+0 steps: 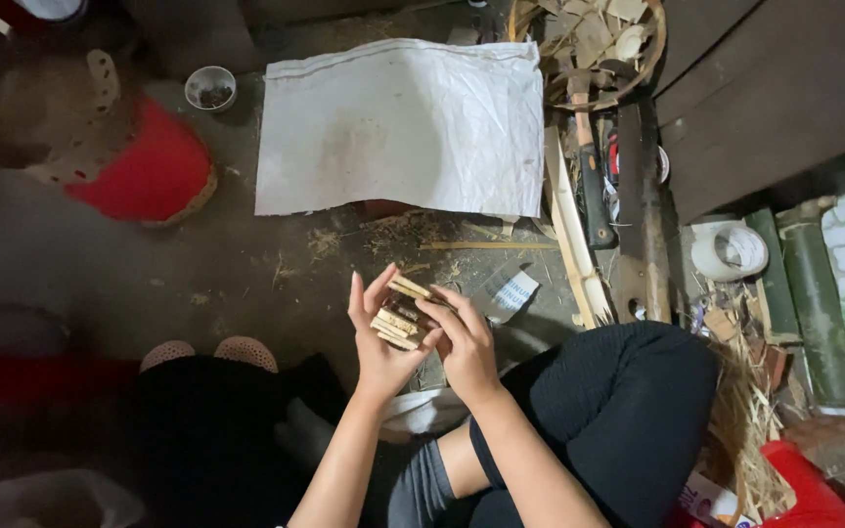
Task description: The person is manually sanding small wooden slats using a sanding block to smooth the edges and surfaces.
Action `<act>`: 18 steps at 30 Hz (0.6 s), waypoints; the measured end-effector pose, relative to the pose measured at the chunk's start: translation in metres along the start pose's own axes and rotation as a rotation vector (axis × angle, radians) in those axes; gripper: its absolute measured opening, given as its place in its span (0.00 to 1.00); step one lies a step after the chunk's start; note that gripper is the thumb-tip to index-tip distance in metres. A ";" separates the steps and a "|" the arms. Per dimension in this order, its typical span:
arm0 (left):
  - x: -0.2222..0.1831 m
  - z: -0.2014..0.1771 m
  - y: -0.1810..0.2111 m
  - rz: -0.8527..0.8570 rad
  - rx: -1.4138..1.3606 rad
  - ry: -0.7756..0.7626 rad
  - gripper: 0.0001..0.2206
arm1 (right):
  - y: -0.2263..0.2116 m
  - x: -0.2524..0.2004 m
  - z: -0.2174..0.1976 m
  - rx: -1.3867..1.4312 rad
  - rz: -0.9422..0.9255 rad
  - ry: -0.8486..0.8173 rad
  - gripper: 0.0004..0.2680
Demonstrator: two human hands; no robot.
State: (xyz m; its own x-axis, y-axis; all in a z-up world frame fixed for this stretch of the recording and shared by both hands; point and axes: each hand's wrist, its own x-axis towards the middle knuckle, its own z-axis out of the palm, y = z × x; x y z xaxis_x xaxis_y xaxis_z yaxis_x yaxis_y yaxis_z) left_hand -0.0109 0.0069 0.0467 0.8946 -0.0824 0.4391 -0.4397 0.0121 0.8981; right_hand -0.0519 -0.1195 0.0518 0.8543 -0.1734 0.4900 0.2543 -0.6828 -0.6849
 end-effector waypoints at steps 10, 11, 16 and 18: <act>0.006 -0.010 0.022 0.062 0.233 -0.048 0.32 | 0.037 -0.012 0.015 -0.035 -0.162 -0.001 0.09; 0.007 -0.010 0.023 0.066 0.242 -0.054 0.33 | 0.037 -0.010 0.014 -0.052 -0.180 0.005 0.08; 0.007 -0.014 0.020 0.127 0.254 -0.091 0.34 | 0.018 0.000 0.005 -0.085 -0.224 -0.008 0.16; 0.006 -0.013 0.020 0.130 0.295 -0.067 0.33 | 0.013 0.000 0.003 -0.076 -0.206 0.002 0.15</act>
State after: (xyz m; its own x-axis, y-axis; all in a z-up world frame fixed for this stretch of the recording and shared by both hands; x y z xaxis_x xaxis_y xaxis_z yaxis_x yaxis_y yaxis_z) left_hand -0.0133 0.0200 0.0671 0.8268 -0.1649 0.5378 -0.5624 -0.2612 0.7845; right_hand -0.0471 -0.1266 0.0414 0.7866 -0.0258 0.6169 0.3885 -0.7558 -0.5270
